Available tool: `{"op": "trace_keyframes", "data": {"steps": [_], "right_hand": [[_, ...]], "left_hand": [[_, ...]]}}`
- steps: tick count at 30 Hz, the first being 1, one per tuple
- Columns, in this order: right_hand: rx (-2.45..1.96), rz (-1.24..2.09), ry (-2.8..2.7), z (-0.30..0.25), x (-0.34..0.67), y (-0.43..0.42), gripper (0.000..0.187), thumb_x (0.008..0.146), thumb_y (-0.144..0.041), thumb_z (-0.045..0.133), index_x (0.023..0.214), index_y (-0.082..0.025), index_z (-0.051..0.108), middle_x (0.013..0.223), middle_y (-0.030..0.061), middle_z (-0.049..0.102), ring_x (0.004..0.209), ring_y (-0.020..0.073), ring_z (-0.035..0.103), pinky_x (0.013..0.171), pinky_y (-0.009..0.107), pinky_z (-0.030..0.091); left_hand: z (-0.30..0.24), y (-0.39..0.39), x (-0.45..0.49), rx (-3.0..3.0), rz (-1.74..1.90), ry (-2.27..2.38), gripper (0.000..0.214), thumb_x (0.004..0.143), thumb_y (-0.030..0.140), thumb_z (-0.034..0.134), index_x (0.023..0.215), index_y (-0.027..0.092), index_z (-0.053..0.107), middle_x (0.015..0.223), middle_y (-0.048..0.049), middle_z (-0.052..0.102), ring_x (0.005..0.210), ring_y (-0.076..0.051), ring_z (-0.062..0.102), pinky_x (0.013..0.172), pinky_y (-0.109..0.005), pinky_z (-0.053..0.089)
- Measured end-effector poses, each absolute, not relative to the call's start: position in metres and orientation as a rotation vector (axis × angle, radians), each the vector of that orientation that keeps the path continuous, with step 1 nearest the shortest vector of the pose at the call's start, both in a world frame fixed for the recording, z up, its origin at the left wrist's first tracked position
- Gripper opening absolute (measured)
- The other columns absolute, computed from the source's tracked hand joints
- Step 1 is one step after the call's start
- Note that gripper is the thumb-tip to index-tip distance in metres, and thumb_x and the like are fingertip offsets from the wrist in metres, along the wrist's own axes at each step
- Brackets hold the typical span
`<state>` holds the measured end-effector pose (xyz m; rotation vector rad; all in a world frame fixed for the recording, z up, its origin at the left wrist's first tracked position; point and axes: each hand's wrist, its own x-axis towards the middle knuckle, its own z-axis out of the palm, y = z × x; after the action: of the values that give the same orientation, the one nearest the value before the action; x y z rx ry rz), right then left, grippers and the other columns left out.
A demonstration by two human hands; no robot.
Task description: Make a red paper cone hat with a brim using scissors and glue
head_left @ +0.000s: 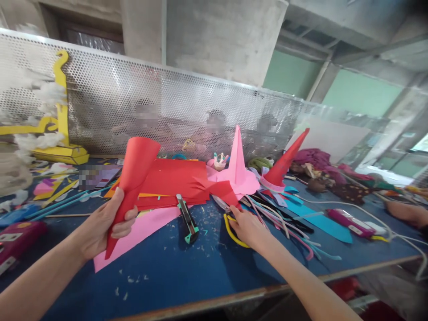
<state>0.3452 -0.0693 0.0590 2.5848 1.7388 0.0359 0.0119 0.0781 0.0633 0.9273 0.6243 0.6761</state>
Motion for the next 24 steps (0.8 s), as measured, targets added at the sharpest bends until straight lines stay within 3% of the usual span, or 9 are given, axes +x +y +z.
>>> {"op": "trace_keyframes", "data": {"steps": [6, 11, 14, 17, 21, 24], "right_hand": [[2.486, -0.002, 1.853, 0.074, 0.341, -0.078, 0.041, 0.095, -0.025, 0.042, 0.132, -0.013, 0.051, 0.104, 0.0176, 0.071, 0.097, 0.0316, 0.069, 0.076, 0.034, 0.045], [2.457, 0.024, 1.698, 0.072, 0.328, -0.071, 0.045, 0.095, -0.022, 0.039, 0.138, -0.009, 0.045, 0.112, 0.0224, 0.066, 0.099, 0.0332, 0.068, 0.075, 0.036, 0.048], [2.384, 0.071, 1.651, 0.075, 0.325, -0.068, 0.044, 0.095, -0.025, 0.040, 0.136, -0.011, 0.048, 0.107, 0.0218, 0.068, 0.095, 0.0372, 0.069, 0.070, 0.040, 0.049], [2.269, 0.092, 1.704, 0.089, 0.324, -0.069, 0.036, 0.093, -0.029, 0.046, 0.122, -0.012, 0.060, 0.098, 0.0202, 0.071, 0.092, 0.0392, 0.069, 0.069, 0.041, 0.049], [2.259, 0.211, 1.742, 0.110, 0.322, -0.057, 0.032, 0.093, -0.032, 0.047, 0.087, -0.014, 0.072, 0.085, 0.0187, 0.072, 0.085, 0.0372, 0.070, 0.067, 0.039, 0.048], [2.324, 0.384, 1.860, 0.111, 0.321, -0.025, 0.036, 0.097, -0.026, 0.037, 0.097, -0.015, 0.071, 0.086, 0.0151, 0.072, 0.082, 0.0288, 0.071, 0.069, 0.035, 0.049]], "left_hand": [[0.066, 0.074, 0.012, 0.885, 0.702, 0.628, 0.060, 0.073, 0.068, 0.064, 0.054, 0.012, 0.052, 0.044, 0.0078, 0.030, 0.040, -0.001, 0.016, 0.033, -0.011, 0.023], [0.065, 0.072, 0.012, 0.893, 0.722, 0.578, 0.062, 0.079, 0.070, 0.055, 0.055, 0.013, 0.051, 0.044, 0.0076, 0.029, 0.039, -0.001, 0.015, 0.033, -0.011, 0.023], [0.065, 0.072, 0.013, 0.888, 0.701, 0.569, 0.064, 0.079, 0.072, 0.051, 0.055, 0.013, 0.050, 0.043, 0.0080, 0.027, 0.038, -0.001, 0.015, 0.033, -0.011, 0.022], [0.065, 0.070, 0.014, 0.878, 0.697, 0.577, 0.064, 0.076, 0.074, 0.053, 0.054, 0.014, 0.050, 0.042, 0.0082, 0.026, 0.038, -0.001, 0.015, 0.032, -0.012, 0.021], [0.065, 0.067, 0.014, 0.871, 0.710, 0.594, 0.064, 0.074, 0.075, 0.055, 0.055, 0.014, 0.050, 0.042, 0.0085, 0.026, 0.038, -0.001, 0.014, 0.032, -0.012, 0.019], [0.065, 0.066, 0.012, 0.871, 0.709, 0.609, 0.064, 0.074, 0.076, 0.054, 0.055, 0.014, 0.050, 0.042, 0.0082, 0.027, 0.038, -0.001, 0.014, 0.033, -0.012, 0.019]]}}
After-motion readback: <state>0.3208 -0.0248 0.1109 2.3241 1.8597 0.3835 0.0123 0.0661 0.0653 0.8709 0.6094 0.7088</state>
